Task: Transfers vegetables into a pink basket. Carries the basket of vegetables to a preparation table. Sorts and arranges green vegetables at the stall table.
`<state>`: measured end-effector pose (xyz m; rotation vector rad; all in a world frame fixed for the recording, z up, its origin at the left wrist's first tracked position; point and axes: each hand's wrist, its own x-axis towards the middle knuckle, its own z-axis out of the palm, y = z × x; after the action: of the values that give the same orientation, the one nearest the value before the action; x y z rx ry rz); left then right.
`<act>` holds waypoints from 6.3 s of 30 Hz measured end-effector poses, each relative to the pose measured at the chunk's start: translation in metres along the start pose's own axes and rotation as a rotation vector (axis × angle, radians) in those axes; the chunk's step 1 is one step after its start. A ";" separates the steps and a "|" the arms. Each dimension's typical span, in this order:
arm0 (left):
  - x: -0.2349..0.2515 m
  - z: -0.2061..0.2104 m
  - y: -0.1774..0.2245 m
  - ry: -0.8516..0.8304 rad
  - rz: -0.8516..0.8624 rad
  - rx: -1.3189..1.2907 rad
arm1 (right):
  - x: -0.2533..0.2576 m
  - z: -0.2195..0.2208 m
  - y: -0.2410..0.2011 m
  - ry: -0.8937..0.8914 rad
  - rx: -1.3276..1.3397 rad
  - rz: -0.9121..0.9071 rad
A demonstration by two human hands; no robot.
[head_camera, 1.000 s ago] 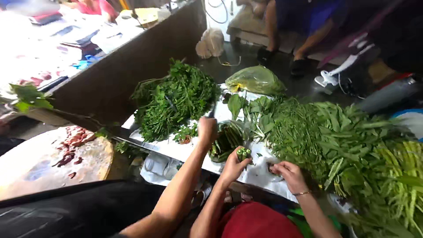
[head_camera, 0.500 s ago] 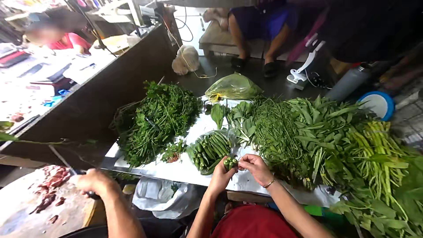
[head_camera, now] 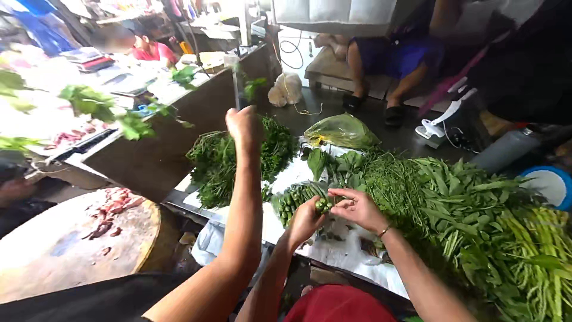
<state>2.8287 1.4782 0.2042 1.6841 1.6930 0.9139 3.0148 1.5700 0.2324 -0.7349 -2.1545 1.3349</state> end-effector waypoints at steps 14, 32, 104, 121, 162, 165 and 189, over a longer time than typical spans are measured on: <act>-0.002 0.026 0.002 0.040 -0.150 0.035 | 0.029 0.016 -0.007 -0.276 -0.599 0.150; 0.002 -0.021 0.004 0.341 0.134 -0.766 | -0.041 0.033 -0.017 -0.227 0.670 -0.502; -0.111 0.055 -0.079 0.217 -0.416 -0.483 | 0.049 0.095 0.121 -0.129 -0.630 0.565; -0.083 0.066 -0.044 0.245 -0.116 -0.001 | -0.018 0.038 0.065 -0.111 -0.275 -0.191; -0.052 0.027 -0.021 0.147 -0.115 -0.546 | 0.026 0.025 0.005 -0.312 -0.240 -0.143; -0.058 0.035 -0.026 0.135 -0.135 -0.578 | 0.022 0.028 0.014 -0.358 -0.209 -0.114; -0.132 0.077 -0.075 0.631 -0.479 -1.259 | 0.142 0.142 0.112 -0.365 -0.801 -0.306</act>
<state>2.8503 1.3543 0.0895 0.1537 1.2048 1.8003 2.8380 1.6162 0.0928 -0.4082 -2.9806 0.4359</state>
